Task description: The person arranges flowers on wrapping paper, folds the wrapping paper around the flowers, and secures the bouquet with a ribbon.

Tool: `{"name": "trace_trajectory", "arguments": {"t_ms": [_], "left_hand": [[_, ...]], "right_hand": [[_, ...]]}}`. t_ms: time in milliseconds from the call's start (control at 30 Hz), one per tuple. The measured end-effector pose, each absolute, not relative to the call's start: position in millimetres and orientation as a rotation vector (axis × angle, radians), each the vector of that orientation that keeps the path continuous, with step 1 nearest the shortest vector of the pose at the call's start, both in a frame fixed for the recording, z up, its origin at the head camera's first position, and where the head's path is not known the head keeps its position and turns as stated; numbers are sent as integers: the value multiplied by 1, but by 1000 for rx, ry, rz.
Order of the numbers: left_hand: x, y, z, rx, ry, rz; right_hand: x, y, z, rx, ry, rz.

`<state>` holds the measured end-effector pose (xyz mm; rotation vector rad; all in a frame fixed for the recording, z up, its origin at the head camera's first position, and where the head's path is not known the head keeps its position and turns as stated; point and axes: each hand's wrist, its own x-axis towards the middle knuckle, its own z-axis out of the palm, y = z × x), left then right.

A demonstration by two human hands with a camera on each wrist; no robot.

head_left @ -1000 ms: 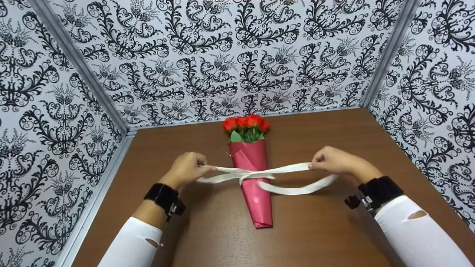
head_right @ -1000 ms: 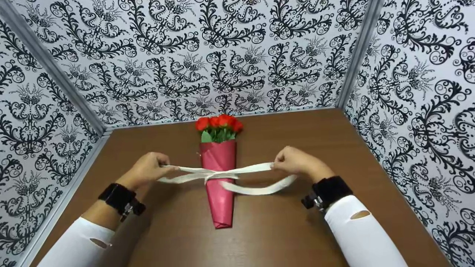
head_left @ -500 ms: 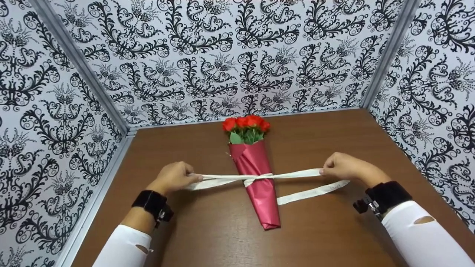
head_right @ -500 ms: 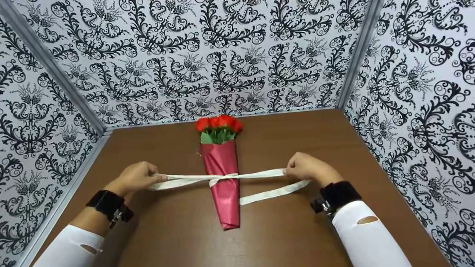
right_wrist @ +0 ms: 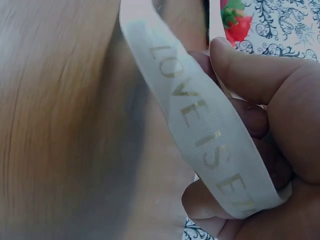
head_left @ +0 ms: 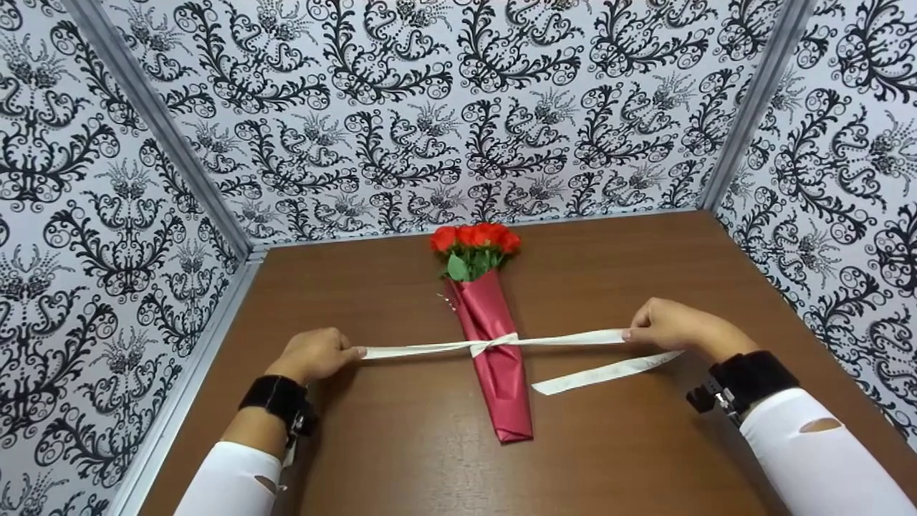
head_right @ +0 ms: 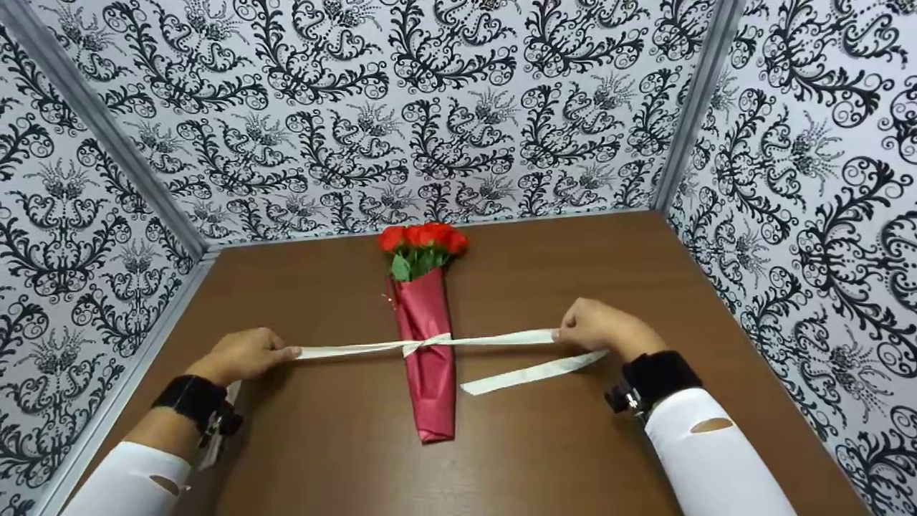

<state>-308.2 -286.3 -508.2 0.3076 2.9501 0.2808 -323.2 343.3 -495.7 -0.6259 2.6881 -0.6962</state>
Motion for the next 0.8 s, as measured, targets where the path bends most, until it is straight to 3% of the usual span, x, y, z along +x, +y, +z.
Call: {"name": "trace_trajectory", "arguments": {"t_ms": [800], "left_hand": [[-317,-295,-513,67,2897,223]], "right_hand": [[-313,367,-500,-528,2568,-592]]}}
